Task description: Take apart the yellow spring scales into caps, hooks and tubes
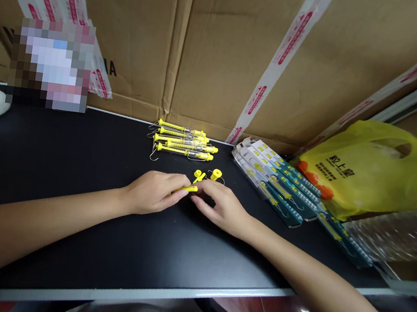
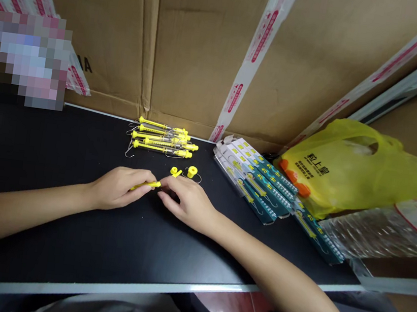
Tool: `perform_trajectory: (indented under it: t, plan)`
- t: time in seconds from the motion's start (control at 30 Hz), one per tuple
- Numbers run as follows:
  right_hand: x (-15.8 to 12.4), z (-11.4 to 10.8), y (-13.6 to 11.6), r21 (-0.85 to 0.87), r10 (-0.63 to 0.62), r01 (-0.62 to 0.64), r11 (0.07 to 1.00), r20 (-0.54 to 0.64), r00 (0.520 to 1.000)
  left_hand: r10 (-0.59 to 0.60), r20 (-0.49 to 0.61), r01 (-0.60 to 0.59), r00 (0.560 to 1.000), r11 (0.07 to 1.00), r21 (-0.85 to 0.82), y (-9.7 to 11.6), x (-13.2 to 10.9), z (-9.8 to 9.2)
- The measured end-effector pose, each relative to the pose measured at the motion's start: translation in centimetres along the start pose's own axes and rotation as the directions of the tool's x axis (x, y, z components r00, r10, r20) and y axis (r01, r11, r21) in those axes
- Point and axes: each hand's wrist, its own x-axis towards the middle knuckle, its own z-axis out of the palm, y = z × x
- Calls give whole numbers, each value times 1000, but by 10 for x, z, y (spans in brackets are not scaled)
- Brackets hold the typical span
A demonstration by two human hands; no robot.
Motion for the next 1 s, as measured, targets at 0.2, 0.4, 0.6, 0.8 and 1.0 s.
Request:
perform_trajectory:
  t: [0.2, 0.4, 0.6, 0.8, 1.0]
  plan:
    - [1, -1, 3, 354, 155, -145, 924, -2, 988, 30, 20, -29, 999, 999, -12, 0, 1, 0]
    - [3, -2, 0, 554, 238, -203, 807, 10, 971, 51, 85, -51, 995, 999, 4, -1, 1, 3]
    - [-1, -3, -8, 590, 156, -165, 790, 66, 985, 41, 117, -46, 992, 998, 42, 0, 2, 3]
    - [-3, -4, -16, 512, 105, -151, 846, 118, 987, 15, 90, -20, 996, 998, 56, -1, 2, 2]
    - [-3, -5, -16, 528, 78, -127, 840, 114, 990, 6, 101, -10, 995, 999, 37, 0, 2, 2]
